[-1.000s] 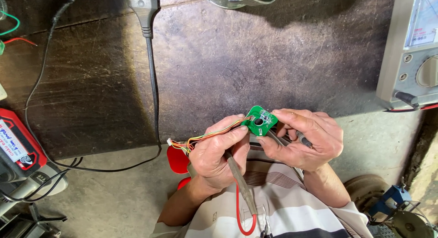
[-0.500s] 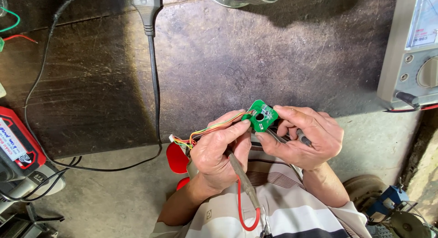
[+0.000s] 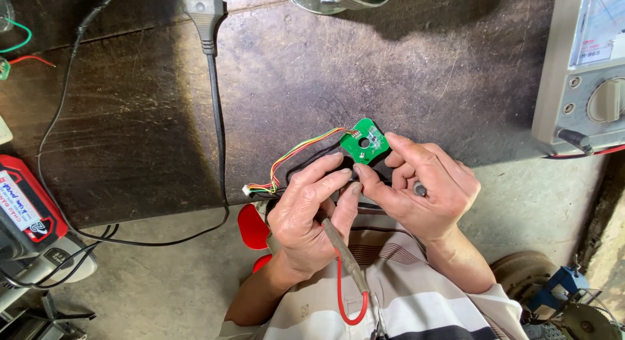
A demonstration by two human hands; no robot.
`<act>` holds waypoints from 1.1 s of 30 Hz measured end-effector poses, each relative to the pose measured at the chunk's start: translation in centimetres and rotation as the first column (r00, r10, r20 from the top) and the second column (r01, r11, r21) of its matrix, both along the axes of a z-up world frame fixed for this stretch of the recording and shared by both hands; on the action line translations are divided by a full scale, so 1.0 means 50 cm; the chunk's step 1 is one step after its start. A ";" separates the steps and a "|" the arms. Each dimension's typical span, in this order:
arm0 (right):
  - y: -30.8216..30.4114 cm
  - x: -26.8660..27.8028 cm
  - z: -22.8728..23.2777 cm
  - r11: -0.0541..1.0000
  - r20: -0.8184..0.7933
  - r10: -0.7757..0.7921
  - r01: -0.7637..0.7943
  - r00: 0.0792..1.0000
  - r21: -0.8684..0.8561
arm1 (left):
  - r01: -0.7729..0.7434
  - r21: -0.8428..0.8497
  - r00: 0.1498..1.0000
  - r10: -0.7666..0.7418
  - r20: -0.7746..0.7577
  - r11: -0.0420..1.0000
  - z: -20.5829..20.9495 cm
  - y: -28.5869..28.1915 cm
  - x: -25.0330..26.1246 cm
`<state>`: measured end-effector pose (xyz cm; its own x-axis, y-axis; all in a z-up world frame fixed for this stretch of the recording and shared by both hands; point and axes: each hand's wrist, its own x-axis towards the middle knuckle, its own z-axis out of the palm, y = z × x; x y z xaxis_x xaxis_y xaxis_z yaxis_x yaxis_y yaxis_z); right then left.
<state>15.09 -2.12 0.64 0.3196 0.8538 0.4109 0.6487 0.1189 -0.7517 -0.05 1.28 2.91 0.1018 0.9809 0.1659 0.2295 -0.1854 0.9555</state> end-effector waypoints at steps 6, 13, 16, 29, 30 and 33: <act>-0.025 -0.006 0.013 0.968 -0.007 -0.096 0.092 0.995 -0.232 | 0.091 -0.027 0.990 -0.094 -0.104 0.995 -0.006 -0.016 -0.013; -0.072 0.018 -0.028 0.997 -0.486 -0.071 0.045 0.871 -0.066 | 0.195 0.006 0.981 -0.195 0.010 0.981 0.015 -0.007 -0.021; -0.096 0.044 -0.055 0.999 -0.568 -0.032 0.019 0.822 -0.028 | 0.321 0.015 0.947 -0.321 0.021 0.947 0.021 -0.017 -0.045; -0.228 0.015 -0.047 0.948 -0.747 0.313 -0.247 0.586 0.203 | 0.729 0.054 0.669 -0.727 0.153 0.682 0.002 -0.061 -0.020; -0.231 0.026 -0.052 0.948 -0.746 0.312 -0.242 0.588 0.206 | 0.733 0.055 0.665 -0.731 0.151 0.678 -0.007 -0.075 -0.010; -0.212 0.052 -0.051 0.948 -0.705 0.298 -0.287 0.643 0.139 | 0.701 0.065 0.711 -0.703 0.018 0.710 -0.017 -0.098 0.014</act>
